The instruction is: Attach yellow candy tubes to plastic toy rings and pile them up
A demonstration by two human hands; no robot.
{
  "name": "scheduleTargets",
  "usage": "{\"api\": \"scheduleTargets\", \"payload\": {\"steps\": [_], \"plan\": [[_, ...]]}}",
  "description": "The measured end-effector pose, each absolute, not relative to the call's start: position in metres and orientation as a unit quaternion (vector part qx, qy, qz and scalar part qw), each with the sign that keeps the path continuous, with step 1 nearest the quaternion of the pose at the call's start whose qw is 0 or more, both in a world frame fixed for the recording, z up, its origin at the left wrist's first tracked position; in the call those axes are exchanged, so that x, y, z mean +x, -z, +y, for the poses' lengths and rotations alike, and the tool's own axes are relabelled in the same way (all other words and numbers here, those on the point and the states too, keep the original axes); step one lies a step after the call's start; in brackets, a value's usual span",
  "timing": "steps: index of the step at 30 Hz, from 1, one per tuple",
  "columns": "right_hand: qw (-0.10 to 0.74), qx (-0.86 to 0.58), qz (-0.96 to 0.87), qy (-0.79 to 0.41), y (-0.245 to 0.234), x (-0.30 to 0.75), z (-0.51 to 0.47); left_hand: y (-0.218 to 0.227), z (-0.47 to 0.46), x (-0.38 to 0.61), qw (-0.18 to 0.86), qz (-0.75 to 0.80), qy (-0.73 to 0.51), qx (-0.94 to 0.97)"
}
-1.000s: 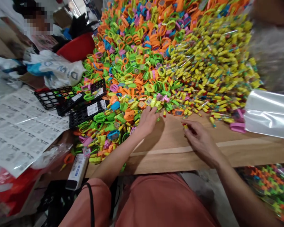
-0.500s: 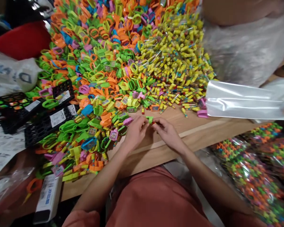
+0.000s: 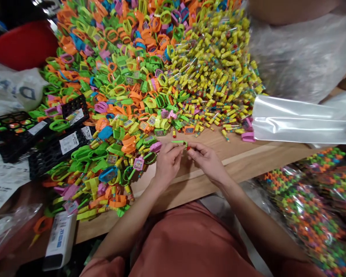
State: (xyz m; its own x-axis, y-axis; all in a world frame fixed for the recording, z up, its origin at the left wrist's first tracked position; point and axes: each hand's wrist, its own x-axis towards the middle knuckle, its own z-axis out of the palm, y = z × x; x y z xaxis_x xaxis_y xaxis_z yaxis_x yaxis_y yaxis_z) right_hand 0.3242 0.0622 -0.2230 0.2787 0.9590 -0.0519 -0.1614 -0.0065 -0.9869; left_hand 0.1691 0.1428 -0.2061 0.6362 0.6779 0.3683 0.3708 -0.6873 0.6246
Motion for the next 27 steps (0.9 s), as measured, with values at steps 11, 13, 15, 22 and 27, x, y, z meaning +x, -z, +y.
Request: {"api": "scheduleTargets", "payload": {"steps": [11,13,15,22,27], "plan": [[0.631,-0.482,-0.323,-0.515,0.228,0.323,0.059,0.203,0.143,0.167,0.152,0.28,-0.282,0.905],[0.629,-0.489,-0.329,-0.507,0.228,0.323,0.06,0.198,0.142,0.167,0.136,0.277,-0.264,0.914],[0.626,-0.489,-0.34,-0.504,0.228,0.324,0.06,0.194,0.141,0.167,0.118,0.272,-0.249,0.922],[0.589,-0.517,-0.397,-0.477,0.225,0.33,0.061,0.194,0.136,0.168,0.083,0.26,-0.225,0.936],[0.578,-0.549,-0.428,-0.426,0.23,0.318,0.074,0.2,0.131,0.168,0.056,0.279,-0.215,0.934]]}}
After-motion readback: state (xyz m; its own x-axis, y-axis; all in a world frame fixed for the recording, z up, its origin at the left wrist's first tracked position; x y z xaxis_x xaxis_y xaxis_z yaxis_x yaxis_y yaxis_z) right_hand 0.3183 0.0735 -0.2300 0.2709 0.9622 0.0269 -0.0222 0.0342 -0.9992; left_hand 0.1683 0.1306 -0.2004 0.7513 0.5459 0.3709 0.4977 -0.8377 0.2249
